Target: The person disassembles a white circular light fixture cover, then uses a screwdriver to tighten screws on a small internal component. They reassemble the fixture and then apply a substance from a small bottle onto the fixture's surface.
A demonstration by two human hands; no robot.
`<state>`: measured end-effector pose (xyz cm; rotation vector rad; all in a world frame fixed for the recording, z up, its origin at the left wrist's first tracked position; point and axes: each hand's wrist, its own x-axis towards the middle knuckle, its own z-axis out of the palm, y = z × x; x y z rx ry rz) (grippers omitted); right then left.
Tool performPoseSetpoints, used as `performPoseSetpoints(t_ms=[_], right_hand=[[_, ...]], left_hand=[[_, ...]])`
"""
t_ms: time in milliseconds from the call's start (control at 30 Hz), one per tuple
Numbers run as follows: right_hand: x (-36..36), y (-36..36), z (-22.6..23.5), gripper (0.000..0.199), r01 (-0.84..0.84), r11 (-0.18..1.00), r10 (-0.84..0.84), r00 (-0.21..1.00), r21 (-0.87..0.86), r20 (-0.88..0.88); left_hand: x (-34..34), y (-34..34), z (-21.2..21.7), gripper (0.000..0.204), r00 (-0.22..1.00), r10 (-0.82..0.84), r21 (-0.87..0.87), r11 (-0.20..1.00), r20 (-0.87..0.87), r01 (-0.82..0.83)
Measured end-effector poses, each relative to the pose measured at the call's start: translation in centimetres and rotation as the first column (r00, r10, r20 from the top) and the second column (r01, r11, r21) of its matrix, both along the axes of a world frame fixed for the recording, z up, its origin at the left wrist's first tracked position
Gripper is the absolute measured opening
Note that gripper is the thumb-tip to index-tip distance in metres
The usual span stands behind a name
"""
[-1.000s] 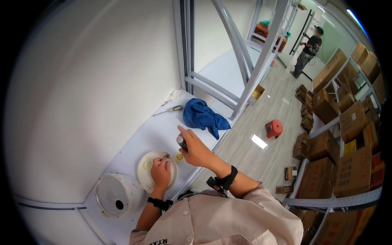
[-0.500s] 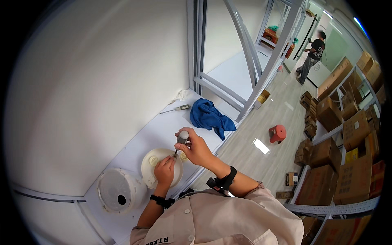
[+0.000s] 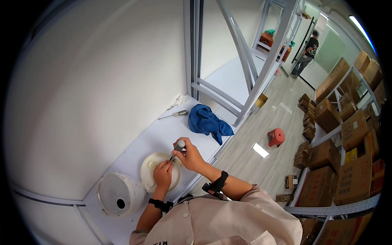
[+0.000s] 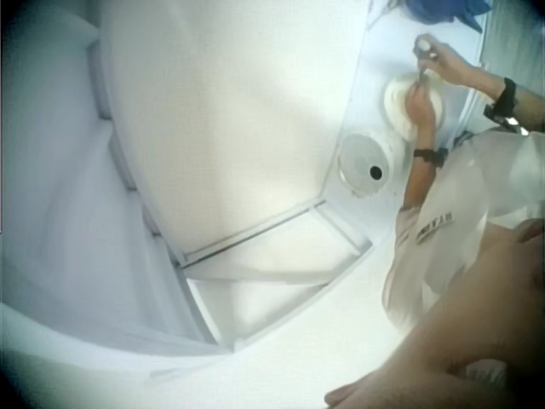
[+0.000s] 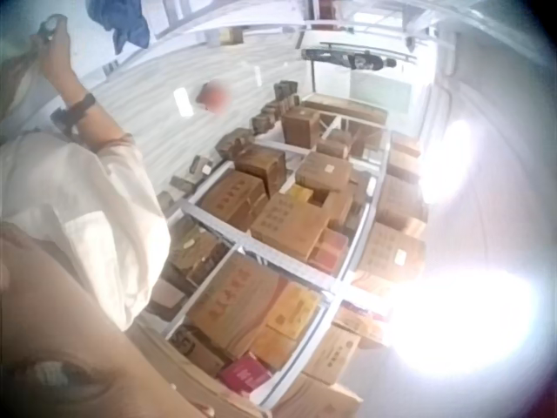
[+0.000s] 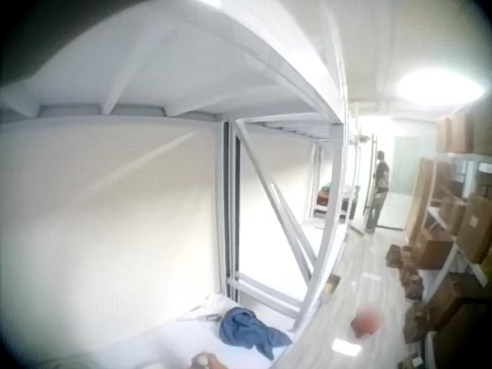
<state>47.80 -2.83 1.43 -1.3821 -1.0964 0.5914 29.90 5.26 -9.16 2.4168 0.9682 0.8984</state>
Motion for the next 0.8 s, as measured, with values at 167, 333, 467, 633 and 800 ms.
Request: performPoseSetpoints(t_ms=[167, 333, 467, 633, 800], right_hand=[[-0.17, -0.04, -0.38, 0.044, 0.016, 1.000, -0.016, 1.000, -0.011, -0.008], [-0.20, -0.28, -0.07, 0.043, 0.057, 0.998, -0.057, 0.998, 0.007, 0.015], [-0.11, -0.22, -0.26, 0.042, 0.066, 0.998, -0.067, 0.998, 0.021, 0.008], [-0.29, -0.18, -0.57, 0.042, 0.053, 0.999, -0.053, 0.999, 0.000, 0.009], [-0.45, -0.18, 0.03, 0.043, 0.071, 0.996, -0.069, 0.997, -0.054, 0.040]], left_hand=[[-0.02, 0.11, -0.05, 0.017, 1.000, 0.003, -0.048, 0.999, 0.018, -0.002], [0.01, 0.21, -0.05, 0.017, 0.999, 0.008, -0.077, 0.997, 0.050, -0.004], [-0.03, 0.23, -0.11, 0.018, 0.998, 0.010, -0.083, 0.997, 0.060, -0.005], [0.02, 0.21, -0.12, 0.018, 0.998, 0.024, -0.083, 0.996, 0.050, -0.020], [0.04, 0.28, -0.14, 0.019, 0.999, 0.024, -0.103, 0.995, 0.029, -0.020]])
